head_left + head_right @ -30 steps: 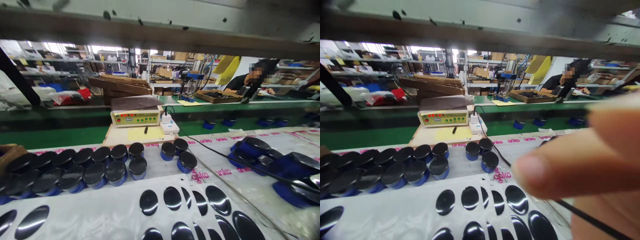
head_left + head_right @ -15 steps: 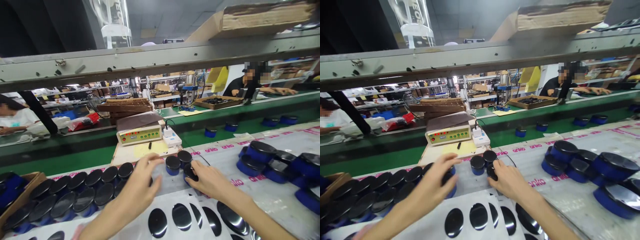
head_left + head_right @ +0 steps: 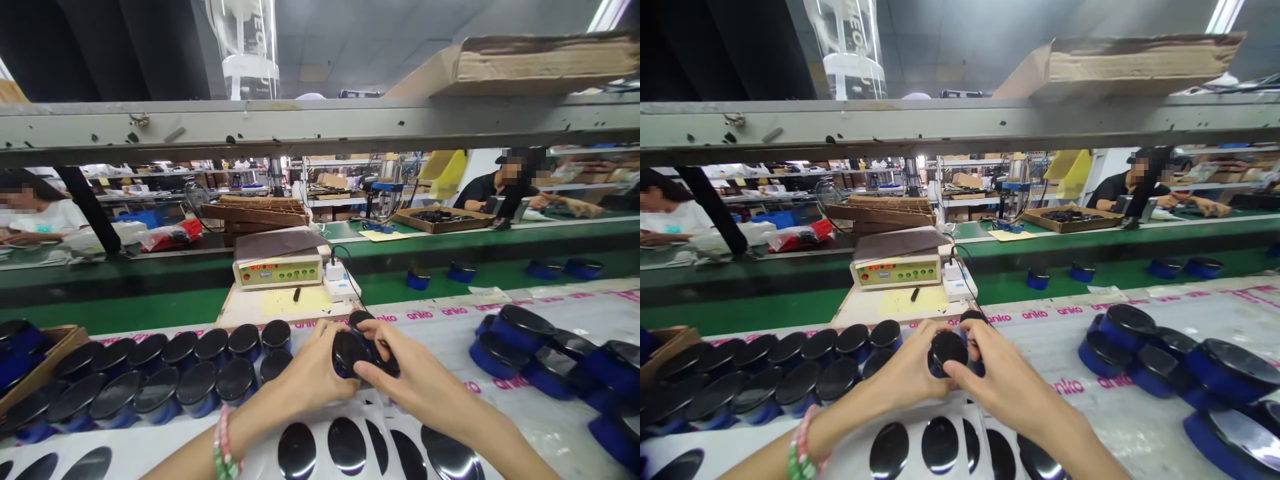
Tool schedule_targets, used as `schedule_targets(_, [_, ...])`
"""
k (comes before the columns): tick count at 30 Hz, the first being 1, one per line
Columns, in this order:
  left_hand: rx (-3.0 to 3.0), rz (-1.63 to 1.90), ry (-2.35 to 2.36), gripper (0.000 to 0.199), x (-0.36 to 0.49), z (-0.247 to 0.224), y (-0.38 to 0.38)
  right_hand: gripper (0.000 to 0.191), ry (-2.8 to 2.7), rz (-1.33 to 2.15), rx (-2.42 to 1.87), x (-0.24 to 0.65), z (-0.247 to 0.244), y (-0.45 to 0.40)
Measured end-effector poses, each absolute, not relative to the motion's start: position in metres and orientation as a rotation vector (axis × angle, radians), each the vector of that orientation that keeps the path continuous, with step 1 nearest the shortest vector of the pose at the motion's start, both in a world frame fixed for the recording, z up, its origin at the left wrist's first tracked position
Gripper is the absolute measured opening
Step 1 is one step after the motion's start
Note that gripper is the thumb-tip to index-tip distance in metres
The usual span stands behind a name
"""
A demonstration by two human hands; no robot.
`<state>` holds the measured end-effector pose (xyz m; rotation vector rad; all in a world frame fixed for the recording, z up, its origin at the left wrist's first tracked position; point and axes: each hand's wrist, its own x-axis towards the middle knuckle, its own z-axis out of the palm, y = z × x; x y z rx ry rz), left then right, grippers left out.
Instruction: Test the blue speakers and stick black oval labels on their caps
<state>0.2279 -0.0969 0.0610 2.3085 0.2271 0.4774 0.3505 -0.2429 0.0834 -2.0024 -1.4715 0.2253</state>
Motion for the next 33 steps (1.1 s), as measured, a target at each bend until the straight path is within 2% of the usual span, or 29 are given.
schedule_targets(7, [2.188, 0.553, 0.271, 0.043, 0.212, 0.089, -0.107, 0.026, -1.444, 0.283, -1.857, 0.333, 0.087, -0.219])
schedule_targets(13, [2.190, 0.496, 0.300, 0.042, 0.203, 0.071, -0.099, 0.016, -1.486, 0.224, -1.873, 0.326, 0.068, -0.209])
schedule_targets(16, [2.335, 0.364, 0.290, 0.054, 0.197, 0.065, -0.077, 0.014, -1.557, 0.159, -1.919, 0.331, 0.062, -0.195])
schedule_targets(19, [2.631, 0.155, 0.400, 0.073, 0.190, 0.065, -0.046, 0.021, -1.568, 0.040, -1.983, 0.336, 0.057, -0.169])
schedule_targets(22, [2.772, -0.007, 0.527, 0.072, 0.187, 0.064, -0.026, 0.026, -1.574, 0.005, -2.022, 0.333, 0.051, -0.140])
schedule_targets(28, [2.781, -0.027, 0.653, 0.083, 0.190, 0.064, -0.029, 0.026, -1.596, 0.029, -2.116, 0.352, 0.061, -0.140])
schedule_targets(31, [2.771, -0.033, 0.666, 0.099, 0.197, 0.067, -0.035, 0.017, -1.424, -0.079, -2.323, 0.396, 0.084, -0.171])
schedule_targets(33, [2.777, 0.100, 0.589, 0.095, 0.208, 0.069, -0.042, 0.011, -1.285, -0.170, -2.484, 0.421, 0.095, -0.193])
